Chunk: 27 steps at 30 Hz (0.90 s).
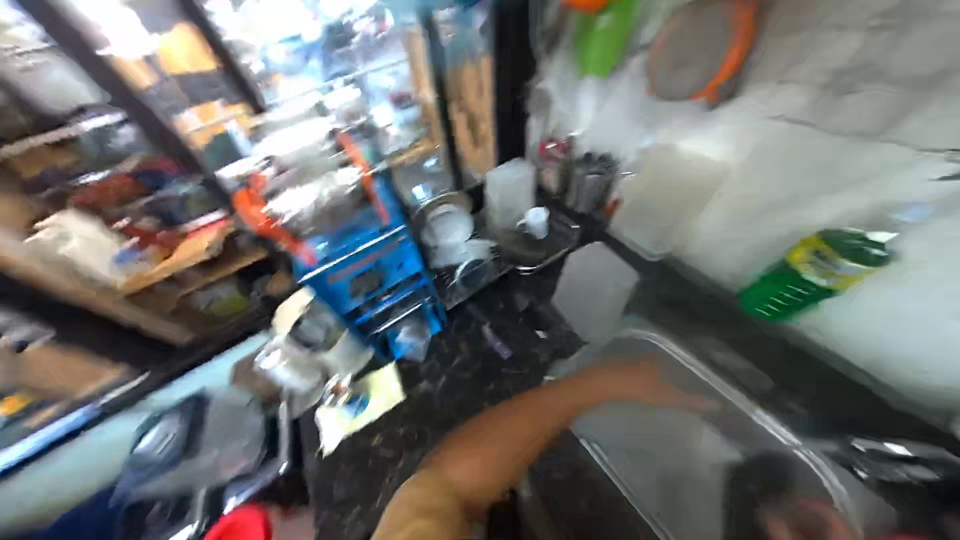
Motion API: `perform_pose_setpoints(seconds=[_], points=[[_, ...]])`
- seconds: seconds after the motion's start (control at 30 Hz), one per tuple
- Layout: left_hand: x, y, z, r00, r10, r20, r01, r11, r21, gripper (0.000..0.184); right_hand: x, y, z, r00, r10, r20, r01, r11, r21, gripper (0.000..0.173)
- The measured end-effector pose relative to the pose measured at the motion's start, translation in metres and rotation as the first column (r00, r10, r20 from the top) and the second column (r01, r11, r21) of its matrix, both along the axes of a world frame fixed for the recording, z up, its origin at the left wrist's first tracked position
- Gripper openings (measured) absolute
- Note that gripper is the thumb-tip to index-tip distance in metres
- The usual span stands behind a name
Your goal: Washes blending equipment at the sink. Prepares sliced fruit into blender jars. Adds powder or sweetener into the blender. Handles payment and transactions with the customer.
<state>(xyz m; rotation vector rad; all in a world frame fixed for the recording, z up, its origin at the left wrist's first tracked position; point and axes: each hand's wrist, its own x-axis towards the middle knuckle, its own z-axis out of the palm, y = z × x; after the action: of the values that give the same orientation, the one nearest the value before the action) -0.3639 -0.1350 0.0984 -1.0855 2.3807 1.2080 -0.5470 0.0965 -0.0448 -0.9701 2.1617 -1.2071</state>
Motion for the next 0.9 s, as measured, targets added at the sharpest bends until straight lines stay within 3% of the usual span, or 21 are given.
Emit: perform_pose_setpoints(seconds=[0.07,0.17,0.27,0.37,0.53,0.63,0.73,0.8,0.83,0.9], points=[[0.044,-0.005,-0.018,0.955,0.281,-0.089,-0.256,0.940,0.224,0.078,0.007,-0.010,0.030,0.994,0.042,-0.101,-0.048,0.997,-0.056,0.062],[0.069,-0.004,-0.073,0.846,0.501,-0.181,-0.415,0.833,0.365,0.076,0.016,-0.050,0.072,0.918,0.076,-0.389,-0.103,0.993,-0.050,0.062],[0.073,0.004,-0.109,0.763,0.569,-0.306,-0.450,0.808,0.381,0.070,0.028,-0.088,0.089,0.831,0.171,-0.529,-0.193,0.981,0.014,0.058],[0.074,0.011,-0.126,0.715,0.564,-0.412,-0.418,0.818,0.394,0.068,0.042,-0.102,0.080,0.798,0.204,-0.567,-0.209,0.976,0.058,0.059],[0.072,0.026,-0.134,0.528,0.719,-0.452,-0.453,0.688,0.567,0.060,0.064,-0.090,0.061,0.758,0.159,-0.632,-0.166,0.985,0.049,0.060],[0.068,0.032,-0.136,0.496,0.703,-0.510,-0.433,0.709,0.557,0.056,0.068,-0.086,0.054,0.776,0.135,-0.616,-0.157,0.987,0.019,0.060],[0.060,0.040,-0.141,0.528,0.668,-0.524,-0.444,0.743,0.500,0.054,0.050,-0.066,0.049,0.909,0.063,-0.413,-0.110,0.990,-0.092,0.063],[0.058,0.040,-0.144,0.523,0.672,-0.524,-0.467,0.740,0.483,0.056,0.018,-0.045,0.029,0.958,-0.122,-0.258,0.073,0.979,-0.193,0.044],[0.058,0.040,-0.146,0.513,0.683,-0.520,-0.478,0.730,0.488,0.057,-0.009,-0.036,0.010,0.951,-0.211,-0.226,0.181,0.973,-0.146,0.037],[0.058,0.043,-0.150,0.473,0.720,-0.507,-0.495,0.694,0.523,0.057,-0.073,-0.027,-0.025,0.947,-0.227,-0.226,0.262,0.955,0.141,0.037]])
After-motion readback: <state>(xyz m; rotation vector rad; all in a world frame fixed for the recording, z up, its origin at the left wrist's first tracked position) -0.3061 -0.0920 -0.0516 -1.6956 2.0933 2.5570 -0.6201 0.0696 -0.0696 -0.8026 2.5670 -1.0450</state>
